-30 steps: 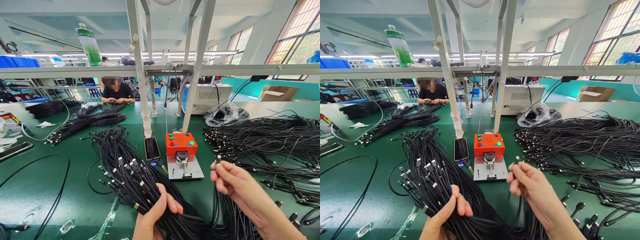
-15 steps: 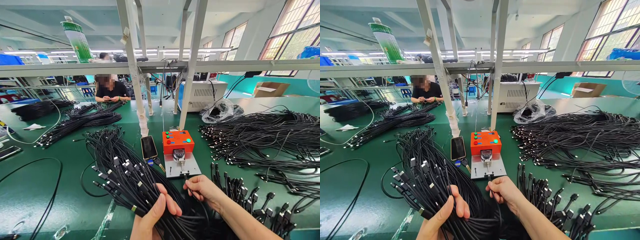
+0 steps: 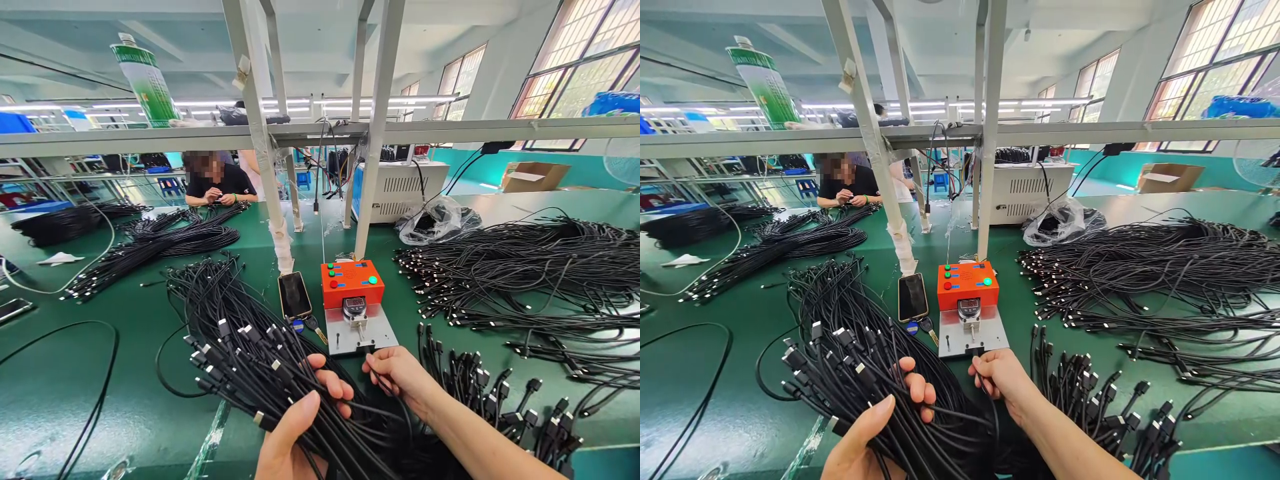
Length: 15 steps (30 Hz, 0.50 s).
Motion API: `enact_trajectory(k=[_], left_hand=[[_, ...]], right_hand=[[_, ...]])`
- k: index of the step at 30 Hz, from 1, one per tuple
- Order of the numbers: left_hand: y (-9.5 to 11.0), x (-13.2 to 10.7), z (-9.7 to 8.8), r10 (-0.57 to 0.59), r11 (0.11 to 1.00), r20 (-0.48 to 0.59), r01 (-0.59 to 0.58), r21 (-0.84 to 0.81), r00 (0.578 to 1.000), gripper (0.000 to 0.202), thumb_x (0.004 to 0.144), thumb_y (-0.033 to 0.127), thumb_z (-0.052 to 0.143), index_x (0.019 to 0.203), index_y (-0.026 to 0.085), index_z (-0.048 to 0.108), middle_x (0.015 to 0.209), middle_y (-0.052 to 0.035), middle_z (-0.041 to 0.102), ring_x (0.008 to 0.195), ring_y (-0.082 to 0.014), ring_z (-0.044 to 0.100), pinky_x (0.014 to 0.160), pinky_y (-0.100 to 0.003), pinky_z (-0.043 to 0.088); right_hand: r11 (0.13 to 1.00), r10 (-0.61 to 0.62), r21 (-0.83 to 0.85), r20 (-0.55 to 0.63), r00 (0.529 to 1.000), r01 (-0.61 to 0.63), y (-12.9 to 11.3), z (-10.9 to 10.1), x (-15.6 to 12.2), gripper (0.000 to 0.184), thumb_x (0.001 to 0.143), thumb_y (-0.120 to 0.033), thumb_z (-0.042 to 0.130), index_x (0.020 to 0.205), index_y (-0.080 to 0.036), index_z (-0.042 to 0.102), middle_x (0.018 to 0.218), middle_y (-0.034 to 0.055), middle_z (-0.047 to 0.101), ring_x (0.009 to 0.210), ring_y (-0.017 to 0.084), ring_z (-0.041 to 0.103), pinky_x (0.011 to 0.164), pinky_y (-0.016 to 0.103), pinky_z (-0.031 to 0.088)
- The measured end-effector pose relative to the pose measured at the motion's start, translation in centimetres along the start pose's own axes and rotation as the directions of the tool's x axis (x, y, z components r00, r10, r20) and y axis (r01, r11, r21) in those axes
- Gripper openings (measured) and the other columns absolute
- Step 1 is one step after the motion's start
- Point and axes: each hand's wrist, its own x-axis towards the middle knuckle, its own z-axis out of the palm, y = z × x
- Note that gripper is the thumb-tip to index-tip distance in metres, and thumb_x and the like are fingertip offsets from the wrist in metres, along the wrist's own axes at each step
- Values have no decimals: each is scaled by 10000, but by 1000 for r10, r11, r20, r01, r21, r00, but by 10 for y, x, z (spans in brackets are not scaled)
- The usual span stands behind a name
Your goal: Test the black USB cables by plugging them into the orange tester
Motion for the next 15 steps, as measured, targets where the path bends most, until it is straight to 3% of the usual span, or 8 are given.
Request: enact_trajectory(k=[5,9,15], left_hand=[[6,-6,12,40,997,-192,-26,75,981,183,663,96,619,830,168,636,771,-51,646,783,-223,617,592,-317,512],[7,-8,15,11,1000,-169,-12,-3,986,197,628,112,648,822,146,644,712,-42,629,624,-174,602,596,-332,490],[5,-8,10,42,999,-184,-42,7,982,315,575,172,730,877,121,655,740,-73,656,668,-203,623,665,-346,473]], right_hand=[[1000,-16,-21,34,999,16,2,0,-1,262,747,-322,546,657,-78,578,454,-1,521,272,6,305,321,158,164],[999,18,-37,40,999,-16,8,-3,3,290,726,-370,568,693,-82,580,472,-5,528,265,1,301,313,147,161],[999,27,-48,95,995,-23,9,-6,5,328,690,-420,599,694,-93,576,475,-15,524,259,-2,317,310,141,163]])
